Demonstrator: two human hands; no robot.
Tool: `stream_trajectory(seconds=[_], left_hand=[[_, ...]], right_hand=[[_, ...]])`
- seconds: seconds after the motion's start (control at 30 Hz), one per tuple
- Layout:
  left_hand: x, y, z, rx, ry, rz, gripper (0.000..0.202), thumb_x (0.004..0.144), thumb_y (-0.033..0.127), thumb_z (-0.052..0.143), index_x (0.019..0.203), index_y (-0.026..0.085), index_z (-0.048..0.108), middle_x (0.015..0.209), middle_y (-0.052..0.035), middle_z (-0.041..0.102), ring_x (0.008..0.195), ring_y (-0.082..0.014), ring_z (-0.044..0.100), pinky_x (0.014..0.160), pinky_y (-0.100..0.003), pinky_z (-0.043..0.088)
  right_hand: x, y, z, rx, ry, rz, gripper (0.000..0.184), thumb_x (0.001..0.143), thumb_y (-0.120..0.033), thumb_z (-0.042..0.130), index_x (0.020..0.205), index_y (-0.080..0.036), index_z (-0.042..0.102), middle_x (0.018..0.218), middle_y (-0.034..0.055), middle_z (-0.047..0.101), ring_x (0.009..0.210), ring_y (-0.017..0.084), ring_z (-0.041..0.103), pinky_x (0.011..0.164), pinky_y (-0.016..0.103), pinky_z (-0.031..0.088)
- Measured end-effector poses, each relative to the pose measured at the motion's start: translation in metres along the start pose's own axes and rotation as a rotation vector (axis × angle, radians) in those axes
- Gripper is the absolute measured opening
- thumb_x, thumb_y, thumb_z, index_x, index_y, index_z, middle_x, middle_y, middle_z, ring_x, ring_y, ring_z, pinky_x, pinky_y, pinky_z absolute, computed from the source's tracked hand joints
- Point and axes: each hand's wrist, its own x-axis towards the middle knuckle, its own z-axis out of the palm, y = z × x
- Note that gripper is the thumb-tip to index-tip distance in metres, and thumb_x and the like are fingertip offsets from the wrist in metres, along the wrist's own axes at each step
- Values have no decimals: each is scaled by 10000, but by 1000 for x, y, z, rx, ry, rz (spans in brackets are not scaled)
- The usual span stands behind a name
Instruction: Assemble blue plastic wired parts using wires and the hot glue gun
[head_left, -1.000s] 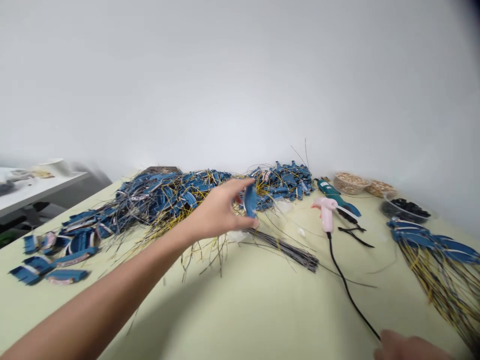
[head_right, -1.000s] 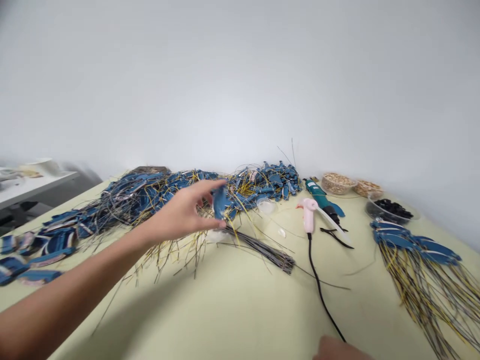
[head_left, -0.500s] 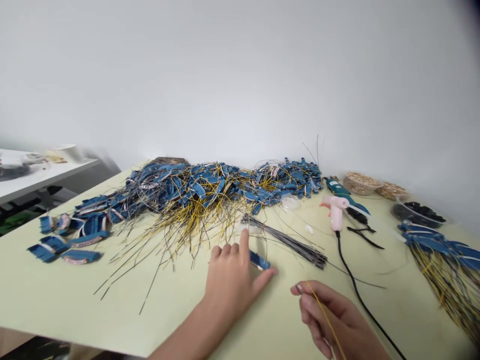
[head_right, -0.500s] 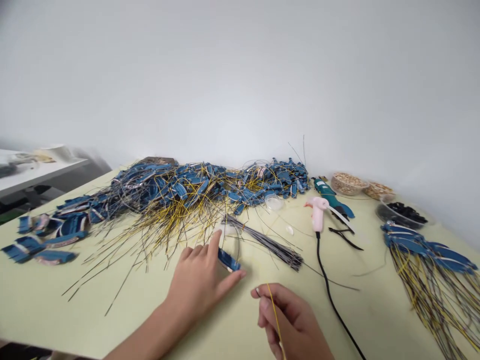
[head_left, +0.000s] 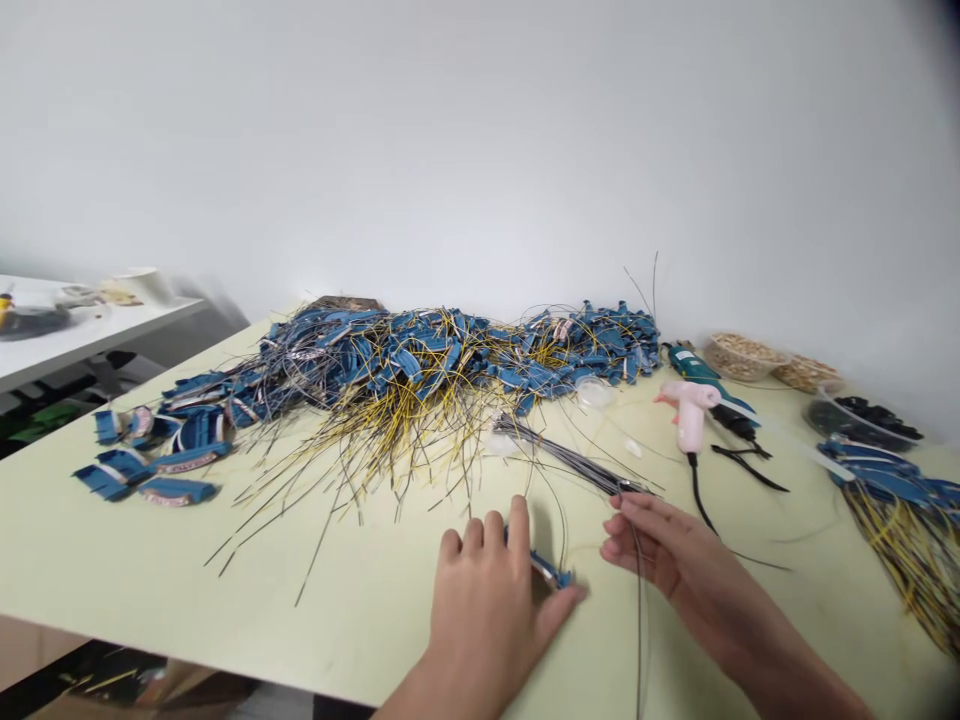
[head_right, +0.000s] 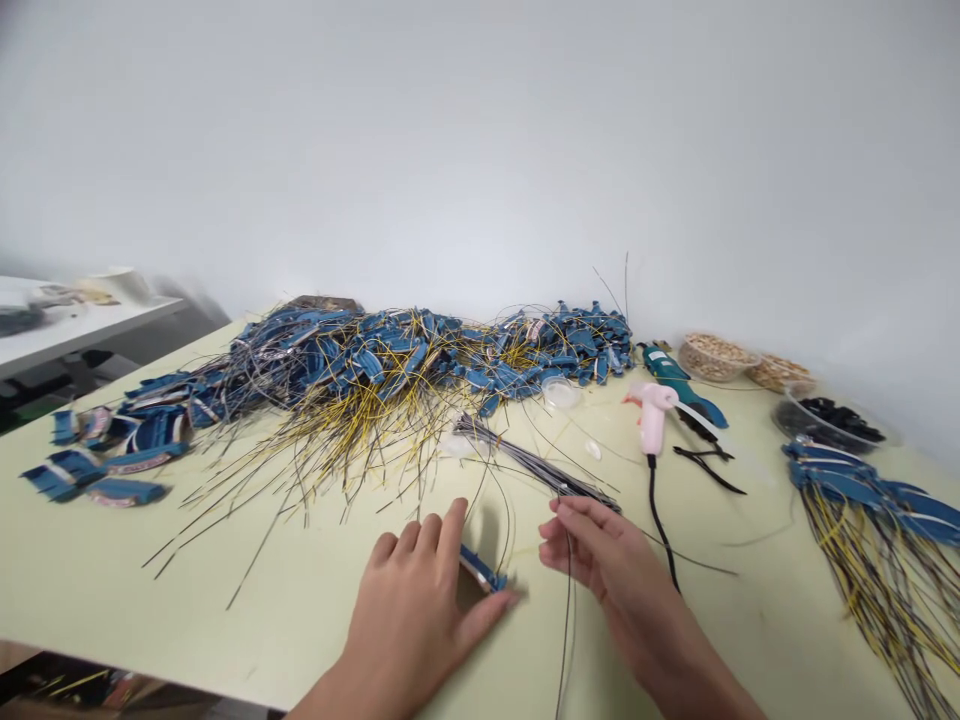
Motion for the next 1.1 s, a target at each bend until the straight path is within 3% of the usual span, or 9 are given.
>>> stream_trajectory(seconds=[0.13,0.27,0.4,0.5,0.63,0.77,0.9,1.03,1.1], left_hand=[[-14,-8,11,1,145,19,743,851,627,552,1384,118,458,972,-136,694,863,-317,661,760,-454,495],[-29,-9,21,-22,261,7,748,827,601,610,1370,114,447,956,-112,679,853,-298,636,734,-435,474],[-34,-3,21,-29,252,-45,745,785,558,694,1350,121,484,1002,-114,665,890,-304,613,758,-449,466],[-32,-3,18,3,204,-37,760,796,610,673,1368,143,495,1036,-117,660,902,-320,613,752,-470,466],[-28,-5,14,47,163,32,893,754,731,637,1403,140,477,1014,-113,664,866,-332,625,725,-499,487],[-27,-9,13,97,183,150,1007,628,721,755,1378,100,499,936,-94,689,796,-315,641,709,-499,511],[-24,-20,8,99,202,264,757,704,463,830,1313,117,544,902,-63,708,762,-282,659,671,-448,507],[-11,-33,0,14,190,381,228,832,188,673,1057,193,638,788,2,658,645,-227,619,592,-386,443],[-6,-36,-1,-35,221,423,100,860,142,605,920,217,634,742,11,620,615,-213,585,577,-368,405]], right_hand=[[1,3,3,-62,-88,90,230,776,-360,782,867,-172,687,651,-14,663,623,129,615,740,365,562],[3,5,14,-89,-160,58,247,761,-399,779,800,-185,661,626,-38,636,627,101,575,829,325,506],[17,-2,29,-139,-200,31,255,769,-409,756,825,-192,634,667,-40,638,666,112,590,818,322,497],[31,-10,44,-231,-226,15,193,850,-357,687,854,-173,628,687,-37,629,688,127,608,800,343,511],[42,-24,61,-451,-219,-3,182,926,-324,617,853,-157,631,746,-28,646,716,141,633,762,345,512],[39,-38,59,-658,-221,-32,145,886,-302,646,836,-168,667,743,2,711,798,172,652,800,352,476],[28,-51,41,-754,-166,-88,78,793,-281,687,785,-205,697,761,25,748,834,197,654,781,331,454],[8,-58,27,-748,-92,-194,177,779,-382,684,851,-221,707,740,0,708,693,155,631,676,285,481],[-3,-54,24,-738,-69,-202,249,786,-441,666,881,-216,715,665,-13,665,578,133,590,582,267,475]])
